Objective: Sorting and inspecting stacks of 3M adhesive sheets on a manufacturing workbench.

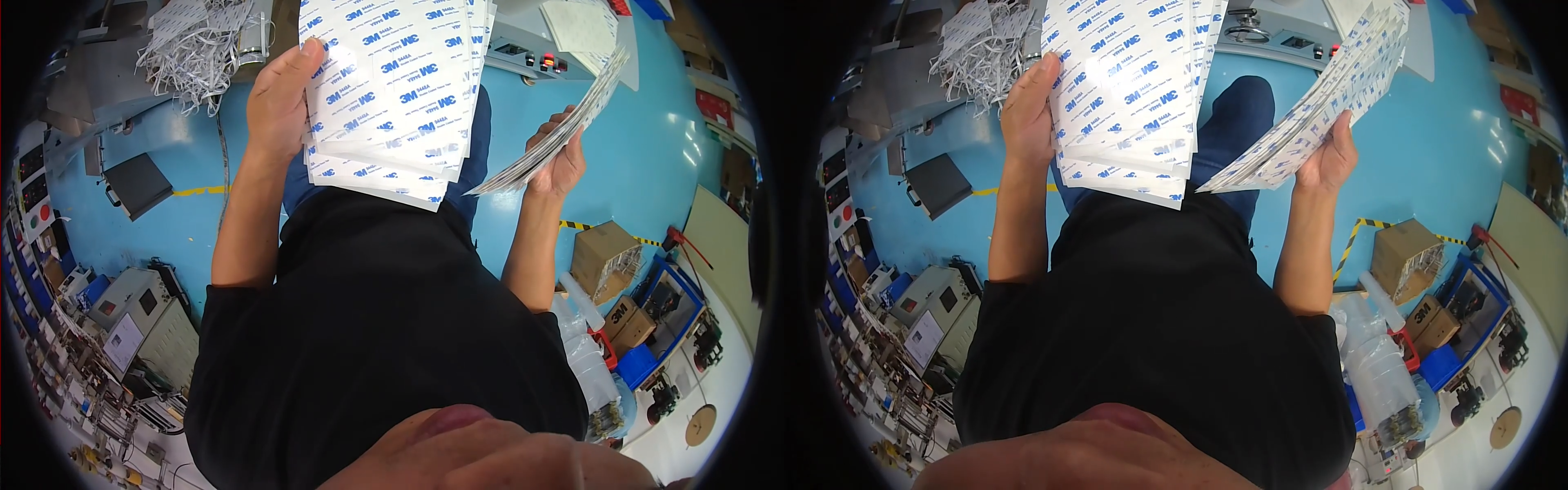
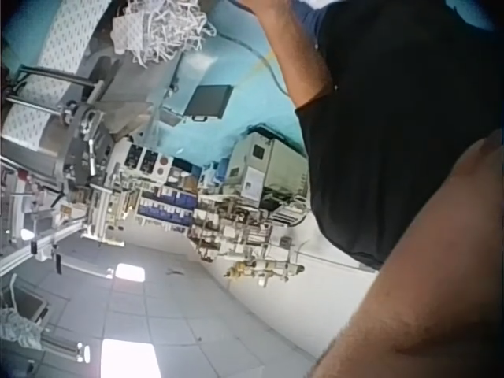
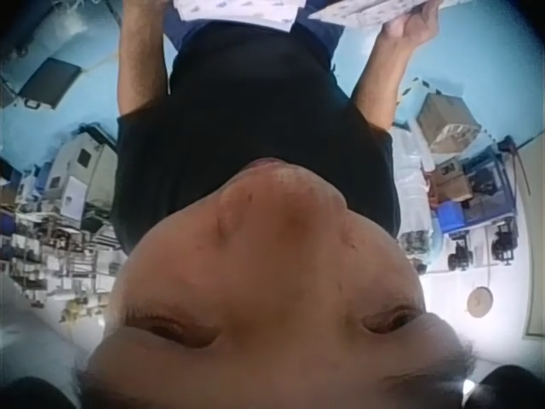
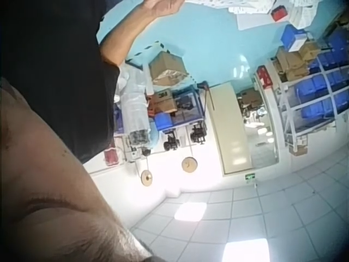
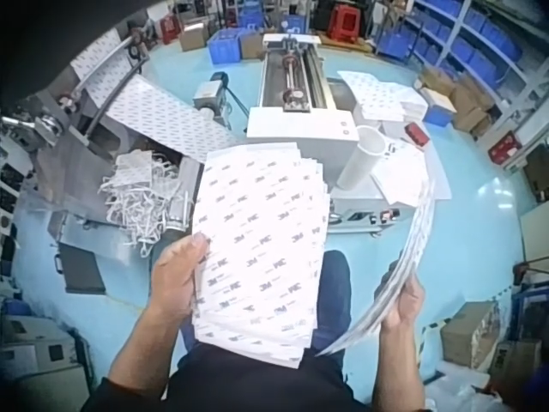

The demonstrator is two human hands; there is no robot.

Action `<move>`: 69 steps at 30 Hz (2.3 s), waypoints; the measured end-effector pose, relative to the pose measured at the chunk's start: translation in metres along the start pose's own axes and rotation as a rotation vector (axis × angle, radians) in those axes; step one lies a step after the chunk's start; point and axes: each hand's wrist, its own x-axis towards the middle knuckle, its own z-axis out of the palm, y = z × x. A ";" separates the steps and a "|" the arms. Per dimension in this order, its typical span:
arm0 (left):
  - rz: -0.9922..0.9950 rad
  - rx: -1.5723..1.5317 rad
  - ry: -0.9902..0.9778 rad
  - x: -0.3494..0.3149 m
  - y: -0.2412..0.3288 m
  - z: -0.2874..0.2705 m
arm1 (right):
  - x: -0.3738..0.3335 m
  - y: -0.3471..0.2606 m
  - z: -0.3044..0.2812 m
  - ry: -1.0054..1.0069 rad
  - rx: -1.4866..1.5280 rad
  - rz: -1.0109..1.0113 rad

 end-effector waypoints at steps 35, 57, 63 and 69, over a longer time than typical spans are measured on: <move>0.215 0.179 -0.235 -0.017 -0.020 -0.005 | -0.007 0.006 -0.002 -0.073 -0.077 -0.015; 0.141 0.513 -0.211 -0.018 -0.032 0.032 | -0.007 0.055 0.062 0.150 -0.580 0.053; 0.038 0.437 -0.137 -0.018 -0.023 0.033 | -0.009 0.042 0.046 0.145 -0.876 0.107; -0.020 0.301 -0.095 -0.014 -0.021 0.027 | -0.008 0.043 0.035 0.162 -0.722 0.117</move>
